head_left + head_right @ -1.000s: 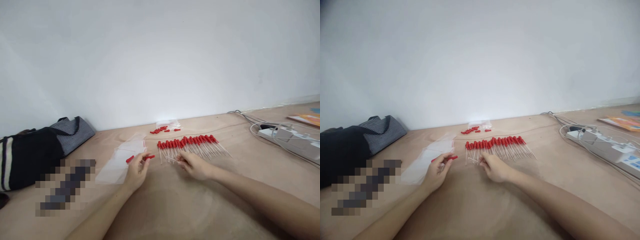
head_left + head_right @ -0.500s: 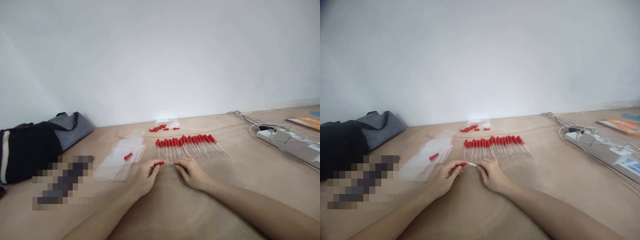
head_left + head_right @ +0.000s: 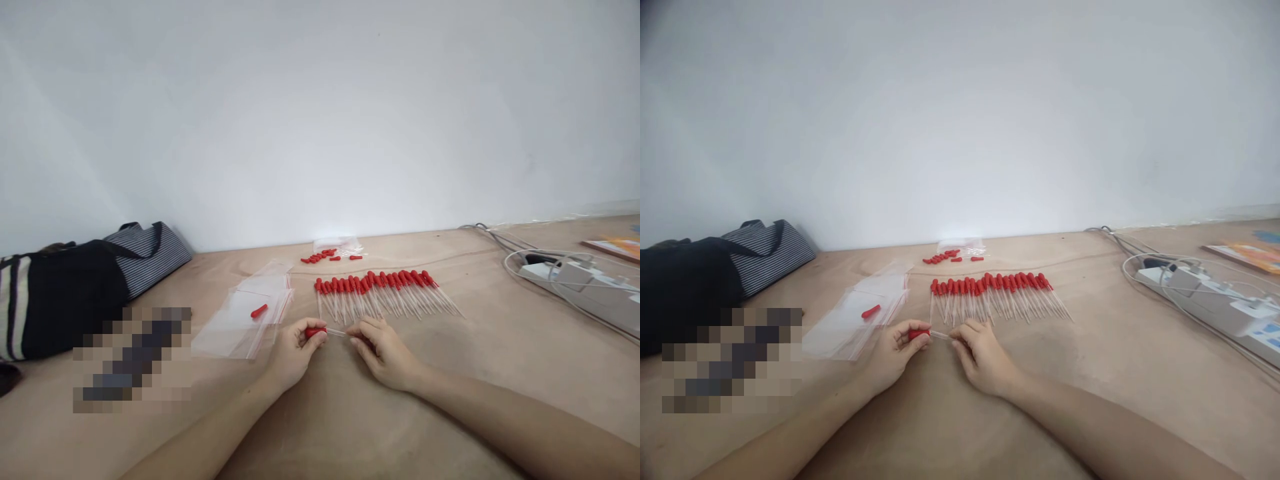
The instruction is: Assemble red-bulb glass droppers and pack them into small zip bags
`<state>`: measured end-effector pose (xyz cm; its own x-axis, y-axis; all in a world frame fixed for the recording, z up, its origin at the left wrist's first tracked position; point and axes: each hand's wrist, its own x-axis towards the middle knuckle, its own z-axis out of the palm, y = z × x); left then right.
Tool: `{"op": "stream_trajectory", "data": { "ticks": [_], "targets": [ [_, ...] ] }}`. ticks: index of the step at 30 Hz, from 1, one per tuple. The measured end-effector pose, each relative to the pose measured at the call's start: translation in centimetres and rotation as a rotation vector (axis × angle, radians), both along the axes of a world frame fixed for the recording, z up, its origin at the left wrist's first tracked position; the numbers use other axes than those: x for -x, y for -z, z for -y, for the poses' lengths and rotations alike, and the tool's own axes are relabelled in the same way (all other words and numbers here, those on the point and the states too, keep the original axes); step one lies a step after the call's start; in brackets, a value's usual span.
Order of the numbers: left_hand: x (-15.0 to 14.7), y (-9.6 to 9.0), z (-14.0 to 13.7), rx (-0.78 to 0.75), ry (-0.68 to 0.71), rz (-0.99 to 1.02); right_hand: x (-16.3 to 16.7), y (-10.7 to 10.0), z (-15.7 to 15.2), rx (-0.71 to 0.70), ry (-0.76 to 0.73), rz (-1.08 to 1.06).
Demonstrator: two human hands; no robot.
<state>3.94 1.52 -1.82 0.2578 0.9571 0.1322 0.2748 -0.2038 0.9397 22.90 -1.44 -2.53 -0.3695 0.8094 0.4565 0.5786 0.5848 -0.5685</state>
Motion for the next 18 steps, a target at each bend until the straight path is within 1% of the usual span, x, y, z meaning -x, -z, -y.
{"op": "stream_trajectory", "data": {
  "ticks": [4,7,12,18],
  "targets": [
    [-0.24,-0.28,0.11,0.014,-0.043,0.002,0.34,0.02,0.19,0.012,0.009,-0.004],
    [-0.24,-0.26,0.06,0.027,-0.060,0.008,0.26,0.05,-0.01,-0.014,-0.015,0.016],
    [-0.07,-0.13,0.06,0.033,-0.027,0.022,-0.22,0.07,-0.50,-0.061,-0.041,0.063],
    [-0.23,-0.19,0.31,-0.018,0.006,-0.006,-0.17,-0.23,-0.47,-0.117,0.005,0.149]
  ]
}}
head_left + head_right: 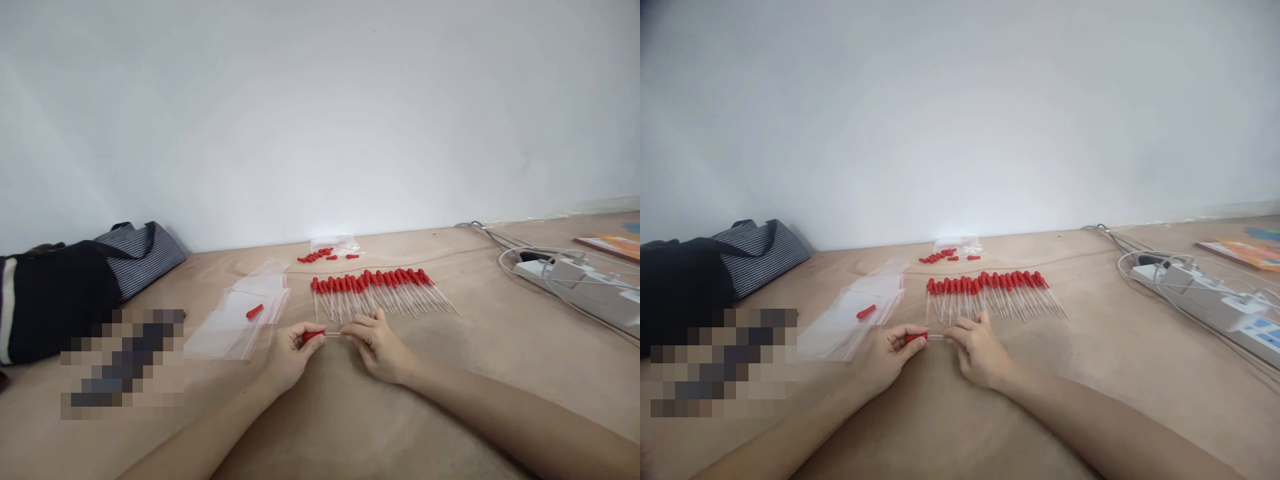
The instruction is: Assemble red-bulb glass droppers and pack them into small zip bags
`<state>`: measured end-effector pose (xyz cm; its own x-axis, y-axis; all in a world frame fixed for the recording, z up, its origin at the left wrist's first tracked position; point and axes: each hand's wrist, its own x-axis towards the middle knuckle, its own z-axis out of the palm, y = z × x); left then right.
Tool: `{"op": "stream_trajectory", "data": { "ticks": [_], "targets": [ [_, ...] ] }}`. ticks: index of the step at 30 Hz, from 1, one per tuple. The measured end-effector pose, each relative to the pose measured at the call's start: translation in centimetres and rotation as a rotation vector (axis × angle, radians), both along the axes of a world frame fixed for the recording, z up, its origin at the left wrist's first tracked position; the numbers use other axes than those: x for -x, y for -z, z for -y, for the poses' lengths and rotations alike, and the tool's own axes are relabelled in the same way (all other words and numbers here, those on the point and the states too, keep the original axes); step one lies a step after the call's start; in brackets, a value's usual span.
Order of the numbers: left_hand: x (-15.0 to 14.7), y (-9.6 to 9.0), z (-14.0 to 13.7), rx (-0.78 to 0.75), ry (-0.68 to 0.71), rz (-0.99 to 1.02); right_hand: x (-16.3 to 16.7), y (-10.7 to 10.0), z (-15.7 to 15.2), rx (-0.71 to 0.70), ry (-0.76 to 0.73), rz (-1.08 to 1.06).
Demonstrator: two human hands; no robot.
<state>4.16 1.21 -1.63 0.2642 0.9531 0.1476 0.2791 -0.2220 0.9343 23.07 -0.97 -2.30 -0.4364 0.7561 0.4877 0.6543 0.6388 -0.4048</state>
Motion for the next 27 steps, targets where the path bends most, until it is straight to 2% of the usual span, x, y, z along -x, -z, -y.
{"op": "stream_trajectory", "data": {
  "ticks": [7,16,22,27],
  "targets": [
    [-0.1,0.2,0.2,-0.035,0.024,-0.045,0.4,0.0,-0.2,-0.028,0.037,0.043],
    [0.3,1.1,-0.3,-0.140,0.066,-0.106,0.6,0.1,-0.6,0.079,-0.007,0.001],
    [0.2,0.7,-0.4,-0.140,0.090,-0.167,0.4,-0.4,-0.7,0.118,-0.032,-0.009],
    [0.4,-0.3,-0.2,-0.218,0.112,-0.226,-0.1,-1.4,-0.9,0.057,-0.036,0.104]
  ]
}}
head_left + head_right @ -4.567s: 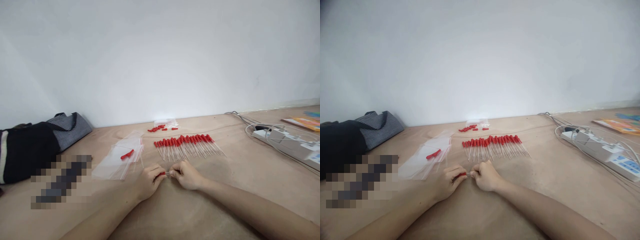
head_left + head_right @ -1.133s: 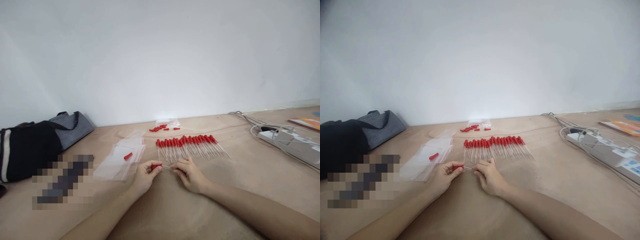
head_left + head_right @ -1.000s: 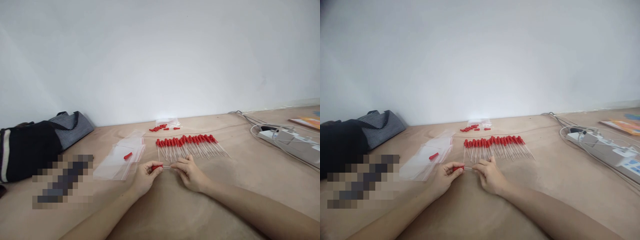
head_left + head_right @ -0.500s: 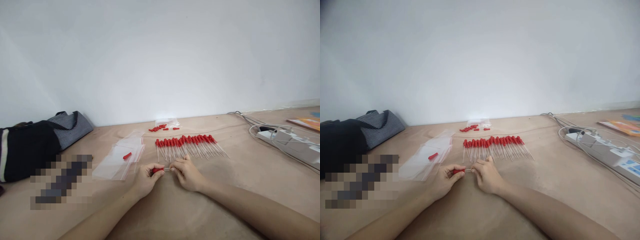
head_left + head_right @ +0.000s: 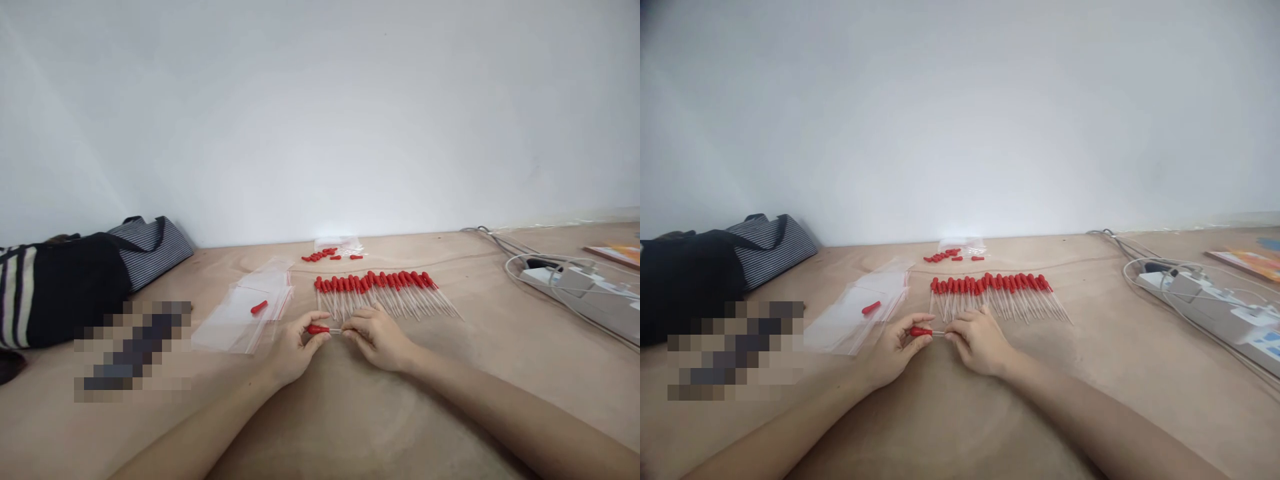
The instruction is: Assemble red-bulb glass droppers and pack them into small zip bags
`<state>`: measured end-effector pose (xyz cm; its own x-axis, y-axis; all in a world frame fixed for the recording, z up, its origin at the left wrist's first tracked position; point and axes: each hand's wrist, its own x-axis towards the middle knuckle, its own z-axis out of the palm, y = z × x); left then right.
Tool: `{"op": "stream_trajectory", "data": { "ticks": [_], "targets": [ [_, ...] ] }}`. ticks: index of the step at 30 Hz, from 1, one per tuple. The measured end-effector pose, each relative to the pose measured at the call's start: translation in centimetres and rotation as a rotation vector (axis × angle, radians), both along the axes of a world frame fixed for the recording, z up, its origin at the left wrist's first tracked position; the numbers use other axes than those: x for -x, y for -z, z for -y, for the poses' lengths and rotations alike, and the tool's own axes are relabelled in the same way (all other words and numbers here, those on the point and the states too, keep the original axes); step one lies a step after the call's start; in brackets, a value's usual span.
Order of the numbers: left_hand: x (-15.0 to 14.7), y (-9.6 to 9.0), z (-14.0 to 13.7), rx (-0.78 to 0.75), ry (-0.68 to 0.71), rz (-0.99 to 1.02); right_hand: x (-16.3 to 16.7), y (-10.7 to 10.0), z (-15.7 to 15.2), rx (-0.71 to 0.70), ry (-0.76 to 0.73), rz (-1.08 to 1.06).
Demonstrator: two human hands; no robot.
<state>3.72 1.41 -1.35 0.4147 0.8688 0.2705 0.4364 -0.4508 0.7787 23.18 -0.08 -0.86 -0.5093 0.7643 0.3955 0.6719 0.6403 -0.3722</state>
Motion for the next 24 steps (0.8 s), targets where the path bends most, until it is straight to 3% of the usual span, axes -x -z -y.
{"op": "stream_trajectory", "data": {
  "ticks": [4,8,11,16,24],
  "targets": [
    [1.9,-1.5,-0.7,-0.185,-0.048,-0.163,0.3,-0.3,-0.6,0.040,0.021,-0.030],
    [6.1,-2.8,-3.3,-0.360,-0.330,-0.305,2.2,-0.9,-2.4,0.119,0.213,-0.123],
    [9.1,-2.9,-5.3,-0.260,-0.517,-0.445,4.5,-1.8,-4.1,0.191,0.361,-0.089],
    [10.7,-2.2,-6.1,-0.122,-0.536,-0.611,7.8,-2.2,-6.2,0.240,0.619,0.090],
    [9.6,-2.1,-5.6,-0.064,-0.544,-0.628,8.1,-1.7,-6.5,0.206,0.613,0.169]
  ]
}}
